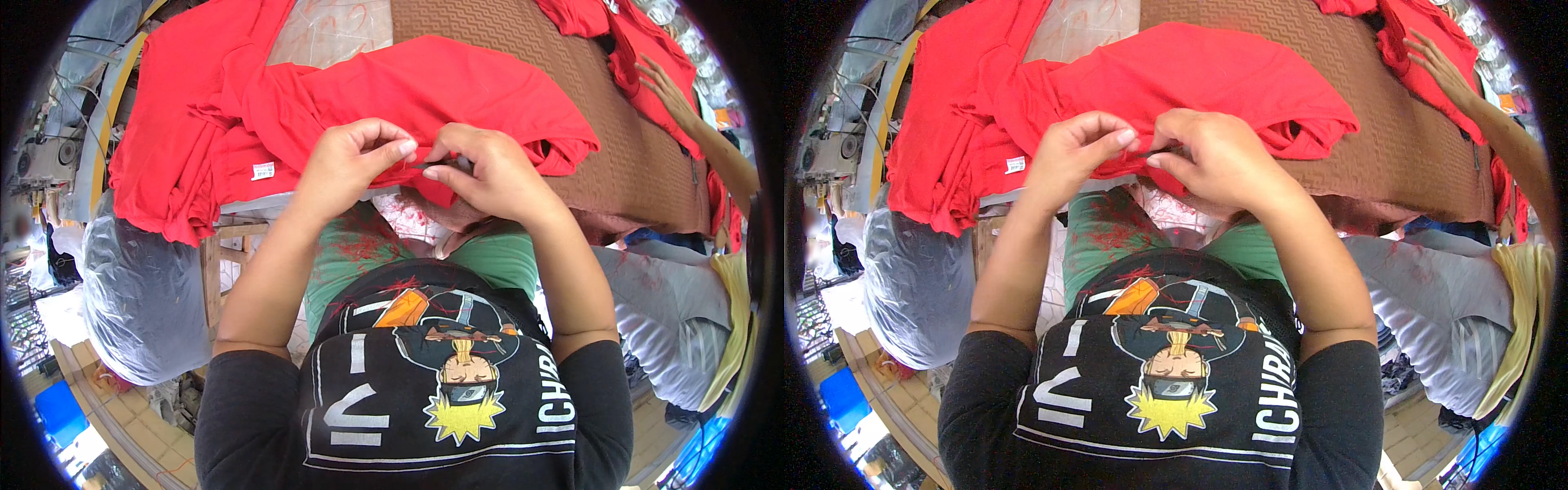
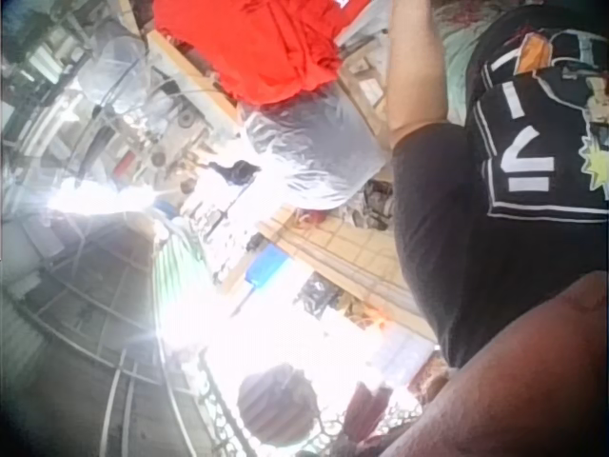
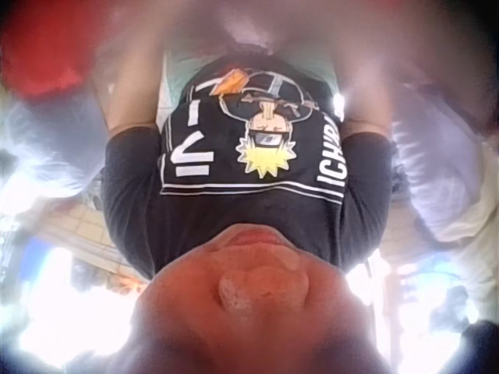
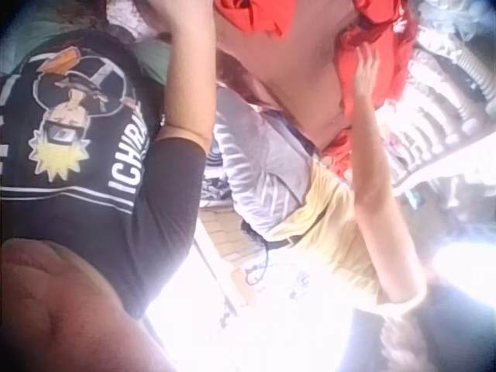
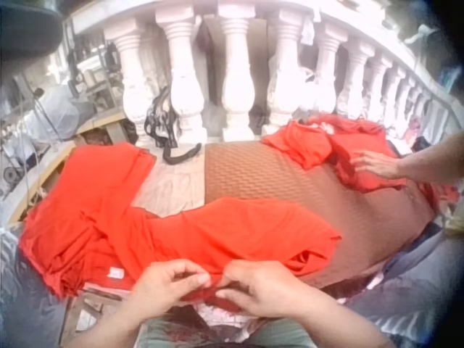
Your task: The person prepares red fabric garments by using shears to trim loose threads from the necklines and seams, then places a camera or electronic device into a small case.
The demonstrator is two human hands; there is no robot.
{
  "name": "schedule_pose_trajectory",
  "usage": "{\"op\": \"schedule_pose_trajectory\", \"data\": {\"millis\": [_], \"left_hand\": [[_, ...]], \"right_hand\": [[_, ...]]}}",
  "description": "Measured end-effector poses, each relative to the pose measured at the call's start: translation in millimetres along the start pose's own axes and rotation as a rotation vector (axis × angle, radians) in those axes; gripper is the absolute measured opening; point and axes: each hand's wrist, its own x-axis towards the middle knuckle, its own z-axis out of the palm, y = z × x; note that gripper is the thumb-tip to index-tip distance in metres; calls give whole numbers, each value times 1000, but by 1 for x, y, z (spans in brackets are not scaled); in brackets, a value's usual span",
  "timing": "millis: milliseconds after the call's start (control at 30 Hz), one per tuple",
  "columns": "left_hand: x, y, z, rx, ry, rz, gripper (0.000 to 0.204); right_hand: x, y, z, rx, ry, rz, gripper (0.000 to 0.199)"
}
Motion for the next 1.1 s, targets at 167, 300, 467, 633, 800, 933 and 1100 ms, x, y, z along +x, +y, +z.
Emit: {"op": "schedule_pose_trajectory", "data": {"millis": [167,300,467,633,800,933,1100], "left_hand": [[-59,77,-22,641,-476,187,26],[-58,92,-11,617,-356,-35,25],[-16,46,25,526,-99,92,24],[6,-8,44,775,-70,192,23],[8,-7,51,474,-18,-78,20],[9,-3,50,476,5,-79,18],[8,2,46,346,46,-161,15]], "right_hand": [[-29,-5,-45,115,170,329,18],[-53,21,-32,227,123,413,28],[-57,23,15,515,30,581,28],[-54,32,40,594,186,467,20],[-54,22,34,658,175,548,16],[-52,17,27,597,173,551,15],[-51,17,27,645,163,570,14]]}}
